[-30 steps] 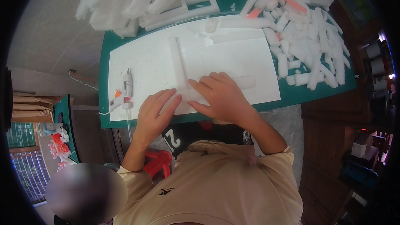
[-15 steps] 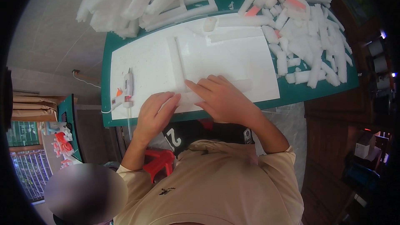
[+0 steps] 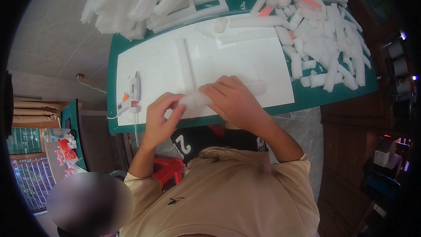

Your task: Assemble foam strips into a triangular frame using a hot glue gun.

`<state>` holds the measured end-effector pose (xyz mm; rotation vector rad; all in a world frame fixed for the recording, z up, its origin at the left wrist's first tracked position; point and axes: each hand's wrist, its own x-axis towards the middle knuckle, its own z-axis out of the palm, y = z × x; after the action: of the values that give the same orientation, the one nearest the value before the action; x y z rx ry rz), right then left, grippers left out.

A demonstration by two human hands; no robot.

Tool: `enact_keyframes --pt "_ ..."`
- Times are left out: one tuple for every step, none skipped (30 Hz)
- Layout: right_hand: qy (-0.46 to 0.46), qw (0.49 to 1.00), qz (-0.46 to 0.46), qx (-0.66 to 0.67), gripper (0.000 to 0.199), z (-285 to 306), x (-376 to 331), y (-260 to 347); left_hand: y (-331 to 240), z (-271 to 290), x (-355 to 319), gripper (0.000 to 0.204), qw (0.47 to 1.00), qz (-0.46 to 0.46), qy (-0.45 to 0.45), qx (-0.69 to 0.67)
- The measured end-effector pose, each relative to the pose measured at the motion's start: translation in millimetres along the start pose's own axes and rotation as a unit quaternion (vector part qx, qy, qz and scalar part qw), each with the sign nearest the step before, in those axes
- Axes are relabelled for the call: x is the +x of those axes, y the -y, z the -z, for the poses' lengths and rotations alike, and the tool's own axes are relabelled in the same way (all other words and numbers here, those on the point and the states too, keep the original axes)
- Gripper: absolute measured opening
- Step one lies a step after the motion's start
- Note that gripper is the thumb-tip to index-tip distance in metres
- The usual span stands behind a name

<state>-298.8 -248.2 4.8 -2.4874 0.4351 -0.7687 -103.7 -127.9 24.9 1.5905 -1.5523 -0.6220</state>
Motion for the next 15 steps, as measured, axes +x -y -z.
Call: enact_keyframes --pt "-0.002 1.000 0.006 0.002 0.038 -1 0 0 2 -2 0 0.018 0.999 0.031 -0.003 -0.040" --pt "-0.008 1.000 0.012 -0.011 0.039 -1 1 0 3 -4 1 0.018 0.999 0.022 -0.010 -0.042" --pt "-0.011 1.000 0.012 -0.026 0.039 -2 1 0 5 -7 2 0.018 0.999 0.024 -0.025 -0.040" --pt "-0.013 1.000 0.018 -0.022 0.039 -2 1 0 6 -9 2 0.018 0.998 0.035 -0.036 -0.039" --pt "-0.011 0.999 0.015 -0.032 0.041 -2 1 0 8 -10 2 0.018 0.998 0.028 -0.041 -0.039" --pt "-0.009 0.999 0.005 -0.043 0.042 -2 1 0 9 -11 3 0.019 0.997 0.041 -0.049 -0.050" --pt "-0.009 0.999 0.011 -0.043 0.042 -2 0 0 11 -12 3 0.019 0.995 0.063 -0.051 -0.059" --pt "-0.011 0.999 0.012 -0.050 0.043 -2 0 -1 12 -13 3 0.019 0.995 0.054 -0.056 -0.061" --pt "-0.013 0.998 0.007 -0.057 0.044 -2 0 0 13 -13 3 0.019 0.995 0.058 -0.057 -0.055" --pt "-0.013 0.998 0.012 -0.056 0.044 -2 0 0 14 -13 3 0.019 0.995 0.068 -0.054 -0.048" --pt "-0.017 0.998 0.014 -0.056 0.044 -2 0 -1 14 -12 3 0.019 0.995 0.063 -0.059 -0.049" --pt "-0.019 0.998 0.009 -0.058 0.044 -2 0 -1 15 -12 4 0.019 0.995 0.058 -0.063 -0.044" --pt "-0.020 0.998 0.016 -0.057 0.044 -2 0 -1 16 -12 4 0.018 0.995 0.059 -0.065 -0.038" --pt "-0.020 0.998 0.017 -0.058 0.043 -2 0 -1 16 -13 5 0.018 0.995 0.054 -0.068 -0.039" --pt "-0.021 0.998 0.012 -0.058 0.043 -2 0 -1 16 -14 5 0.018 0.995 0.053 -0.068 -0.047"
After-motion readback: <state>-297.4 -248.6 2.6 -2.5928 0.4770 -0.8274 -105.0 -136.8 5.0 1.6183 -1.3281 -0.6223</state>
